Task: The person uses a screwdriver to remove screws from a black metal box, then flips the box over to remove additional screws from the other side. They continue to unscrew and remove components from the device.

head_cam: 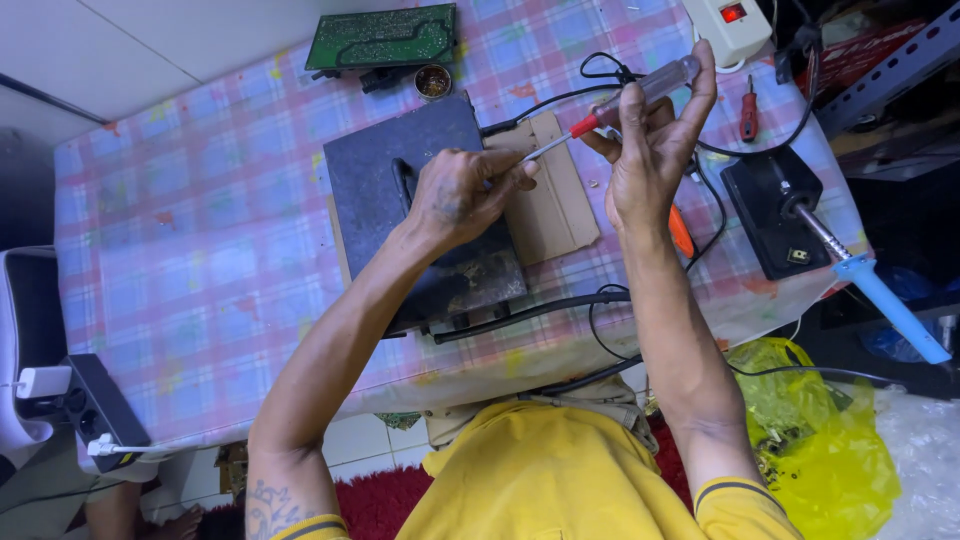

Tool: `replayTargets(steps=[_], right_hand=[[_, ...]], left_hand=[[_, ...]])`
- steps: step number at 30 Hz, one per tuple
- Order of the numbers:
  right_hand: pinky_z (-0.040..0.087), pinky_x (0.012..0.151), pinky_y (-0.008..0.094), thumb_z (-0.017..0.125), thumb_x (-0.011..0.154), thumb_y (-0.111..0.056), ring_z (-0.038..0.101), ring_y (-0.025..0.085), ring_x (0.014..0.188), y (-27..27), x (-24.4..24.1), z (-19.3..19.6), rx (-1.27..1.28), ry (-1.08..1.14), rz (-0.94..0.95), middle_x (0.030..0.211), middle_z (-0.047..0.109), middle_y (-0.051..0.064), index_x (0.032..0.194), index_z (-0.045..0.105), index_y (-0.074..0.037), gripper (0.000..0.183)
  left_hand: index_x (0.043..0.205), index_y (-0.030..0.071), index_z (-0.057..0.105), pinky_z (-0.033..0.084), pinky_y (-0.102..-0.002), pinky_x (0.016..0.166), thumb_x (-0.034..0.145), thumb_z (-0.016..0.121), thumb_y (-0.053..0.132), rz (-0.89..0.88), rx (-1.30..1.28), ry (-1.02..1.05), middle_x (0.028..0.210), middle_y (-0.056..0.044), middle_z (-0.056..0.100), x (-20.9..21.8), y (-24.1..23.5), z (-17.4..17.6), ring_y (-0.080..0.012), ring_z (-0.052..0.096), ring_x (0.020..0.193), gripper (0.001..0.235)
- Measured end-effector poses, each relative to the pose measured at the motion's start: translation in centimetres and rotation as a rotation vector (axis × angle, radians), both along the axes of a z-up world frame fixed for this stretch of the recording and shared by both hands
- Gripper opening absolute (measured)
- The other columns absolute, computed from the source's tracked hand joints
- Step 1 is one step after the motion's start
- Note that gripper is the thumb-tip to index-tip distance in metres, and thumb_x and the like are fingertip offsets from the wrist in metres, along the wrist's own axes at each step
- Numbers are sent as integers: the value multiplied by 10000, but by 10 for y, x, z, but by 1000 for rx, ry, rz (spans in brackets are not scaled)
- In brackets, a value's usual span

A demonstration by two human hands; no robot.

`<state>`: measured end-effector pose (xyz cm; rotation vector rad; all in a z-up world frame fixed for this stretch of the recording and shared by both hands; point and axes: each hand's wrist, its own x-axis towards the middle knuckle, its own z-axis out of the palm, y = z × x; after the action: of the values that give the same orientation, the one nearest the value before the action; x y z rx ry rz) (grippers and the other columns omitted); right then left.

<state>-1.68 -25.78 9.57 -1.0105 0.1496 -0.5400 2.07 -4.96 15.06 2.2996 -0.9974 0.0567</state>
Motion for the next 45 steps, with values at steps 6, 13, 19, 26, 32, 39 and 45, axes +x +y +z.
replayTargets(steps=[6, 13, 19, 26, 32, 39, 45], right_hand=[[624, 649, 271, 754, 1020, -265, 740, 193, 726, -20, 27, 2, -23, -15, 116, 938, 760, 151, 1301, 413, -218, 445], [689, 725, 305, 650, 1043, -174, 800, 225, 763, -32, 82, -40, 44, 104, 83, 957, 777, 140, 1394, 418, -278, 433], [710, 630, 278, 728, 999, -246, 792, 178, 710, -7, 114, -66, -144, 129, 35, 1020, 723, 129, 1334, 376, -265, 487], [746, 689, 306, 689, 1055, -248, 833, 217, 795, 4, 126, -75, -221, 11, 66, 1053, 719, 180, 1394, 330, -241, 494], [749, 700, 327, 701, 1072, -228, 832, 238, 798, 1, 131, -82, -257, -26, 100, 1028, 737, 193, 1388, 346, -250, 476], [746, 721, 349, 729, 1066, -214, 817, 250, 813, 2, 128, -77, -236, -72, 91, 1003, 738, 203, 1389, 360, -230, 491], [736, 732, 355, 737, 1086, -156, 807, 281, 808, 4, 123, -72, -304, -166, 46, 1050, 732, 226, 1393, 353, -218, 495]], left_hand=[[1058, 128, 800, 566, -304, 581, 1011, 564, 521, 57, -73, -37, 875, -11, 807, 24, 7, 30, -137, 777, 785, 460], [1468, 32, 474, 525, -489, 940, 1060, 286, 605, 238, -11, 109, 1425, -258, 598, 90, 28, -10, -431, 614, 1252, 728], [1305, 86, 689, 457, -466, 927, 1022, 421, 295, 140, 307, 324, 1347, -166, 669, 117, 19, -2, -378, 608, 1216, 443], [990, 140, 798, 457, -391, 861, 971, 450, 329, 172, 303, 416, 1180, -64, 736, 140, 15, -18, -266, 657, 1056, 397], [1006, 178, 812, 453, -346, 893, 955, 465, 367, 251, 297, 550, 1193, -18, 727, 141, 13, -14, -213, 650, 1073, 399], [1045, 165, 810, 464, -363, 912, 992, 465, 387, 206, 288, 534, 1250, -40, 712, 146, 19, -19, -231, 658, 1115, 414], [1022, 196, 819, 453, -342, 895, 977, 477, 357, 185, 269, 525, 1203, -31, 733, 143, 18, -17, -211, 654, 1092, 380]])
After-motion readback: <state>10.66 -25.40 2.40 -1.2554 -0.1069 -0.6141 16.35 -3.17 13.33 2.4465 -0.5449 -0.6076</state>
